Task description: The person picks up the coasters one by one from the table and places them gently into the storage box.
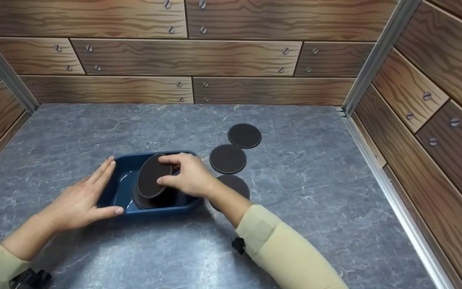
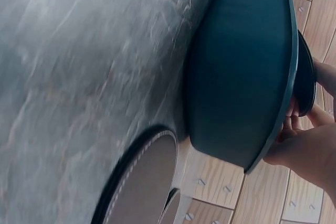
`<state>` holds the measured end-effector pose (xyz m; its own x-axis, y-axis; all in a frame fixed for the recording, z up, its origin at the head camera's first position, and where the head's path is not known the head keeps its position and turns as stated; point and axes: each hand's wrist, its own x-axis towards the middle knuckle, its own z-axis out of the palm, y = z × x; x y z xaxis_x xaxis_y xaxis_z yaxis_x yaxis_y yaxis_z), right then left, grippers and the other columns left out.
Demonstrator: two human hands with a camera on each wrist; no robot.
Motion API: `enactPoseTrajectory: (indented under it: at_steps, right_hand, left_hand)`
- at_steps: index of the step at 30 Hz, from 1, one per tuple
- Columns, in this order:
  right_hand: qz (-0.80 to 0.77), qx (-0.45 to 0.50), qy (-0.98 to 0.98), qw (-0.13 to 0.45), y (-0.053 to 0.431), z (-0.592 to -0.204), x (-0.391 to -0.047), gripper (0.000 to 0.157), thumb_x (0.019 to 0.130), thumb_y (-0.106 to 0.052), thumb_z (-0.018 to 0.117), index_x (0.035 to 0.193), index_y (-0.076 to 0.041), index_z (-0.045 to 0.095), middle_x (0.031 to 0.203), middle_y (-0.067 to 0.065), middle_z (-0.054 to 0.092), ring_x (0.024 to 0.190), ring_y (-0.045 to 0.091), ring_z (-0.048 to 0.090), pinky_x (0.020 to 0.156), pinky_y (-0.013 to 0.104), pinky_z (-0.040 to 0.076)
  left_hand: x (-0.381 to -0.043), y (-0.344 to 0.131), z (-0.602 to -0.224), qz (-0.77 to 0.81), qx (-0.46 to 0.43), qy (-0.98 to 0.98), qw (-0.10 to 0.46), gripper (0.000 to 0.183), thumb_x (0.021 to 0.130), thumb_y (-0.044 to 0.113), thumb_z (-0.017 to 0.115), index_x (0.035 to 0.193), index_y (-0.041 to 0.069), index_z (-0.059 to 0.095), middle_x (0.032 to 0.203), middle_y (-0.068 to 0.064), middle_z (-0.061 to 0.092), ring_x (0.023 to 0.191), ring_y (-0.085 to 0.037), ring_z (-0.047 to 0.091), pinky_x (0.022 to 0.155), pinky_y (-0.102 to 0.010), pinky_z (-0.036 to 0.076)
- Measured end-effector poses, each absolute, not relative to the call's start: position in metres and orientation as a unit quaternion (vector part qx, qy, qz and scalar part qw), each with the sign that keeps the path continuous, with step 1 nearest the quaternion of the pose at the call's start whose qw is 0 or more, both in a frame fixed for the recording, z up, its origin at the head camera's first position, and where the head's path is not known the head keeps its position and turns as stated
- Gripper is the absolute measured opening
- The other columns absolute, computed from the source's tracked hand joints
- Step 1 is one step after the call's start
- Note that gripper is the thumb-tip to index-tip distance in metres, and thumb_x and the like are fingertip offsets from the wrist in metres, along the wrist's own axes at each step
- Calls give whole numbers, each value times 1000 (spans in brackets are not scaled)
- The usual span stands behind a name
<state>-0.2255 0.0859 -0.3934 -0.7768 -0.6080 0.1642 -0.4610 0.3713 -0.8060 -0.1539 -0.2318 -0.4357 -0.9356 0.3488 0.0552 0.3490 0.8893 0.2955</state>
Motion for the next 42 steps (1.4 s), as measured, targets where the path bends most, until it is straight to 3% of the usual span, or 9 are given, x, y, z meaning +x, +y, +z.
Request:
enactPoseTrajectory:
  at_steps: [4,14,20,30,38,42]
  right_hand:
    - [-437,-336,831,76,77,-399,-222,54,90,-20,86,139,-4,70,132,14,70,109,24,67,97,54,55]
    - [-322,-350,878,61,70,-408,-219,54,93,-25,84,142,-7,69,124,10,69,111,27,63,97,45,52]
    - [-262,-358,895,51,71,-409,-219,56,96,-30,82,146,-10,66,130,11,69,121,34,62,106,53,46]
    - [-192,-347,917,38,67,-411,-219,58,97,-39,80,148,-17,65,136,9,70,124,35,61,103,57,43]
    - [-210,-363,908,7,70,-412,-221,59,98,-34,80,148,-9,63,146,12,65,137,32,59,117,54,41]
    - [-275,-374,885,-37,81,-406,-226,55,96,-28,81,144,-4,66,141,14,68,133,33,62,114,49,46]
  left_hand:
    - [-153,-232,-437,-155,-176,-972,-6,125,89,83,60,171,4,8,178,-15,5,143,-52,46,116,-70,34]
    - [-152,-231,-437,-156,-178,-972,-4,124,89,81,63,171,5,10,178,-14,6,144,-49,47,114,-67,39]
    - [-153,-231,-437,-154,-180,-972,-7,124,89,81,62,171,4,8,178,-14,4,147,-46,44,116,-67,36]
    - [-154,-232,-436,-156,-181,-971,-3,123,89,80,63,170,4,10,178,-14,5,148,-44,42,118,-66,34]
    - [-154,-232,-436,-154,-179,-972,0,124,89,82,62,170,3,10,178,-15,5,149,-44,42,118,-67,34]
    - [-153,-233,-436,-155,-180,-971,5,125,89,81,63,170,2,11,177,-17,7,148,-43,43,117,-67,35]
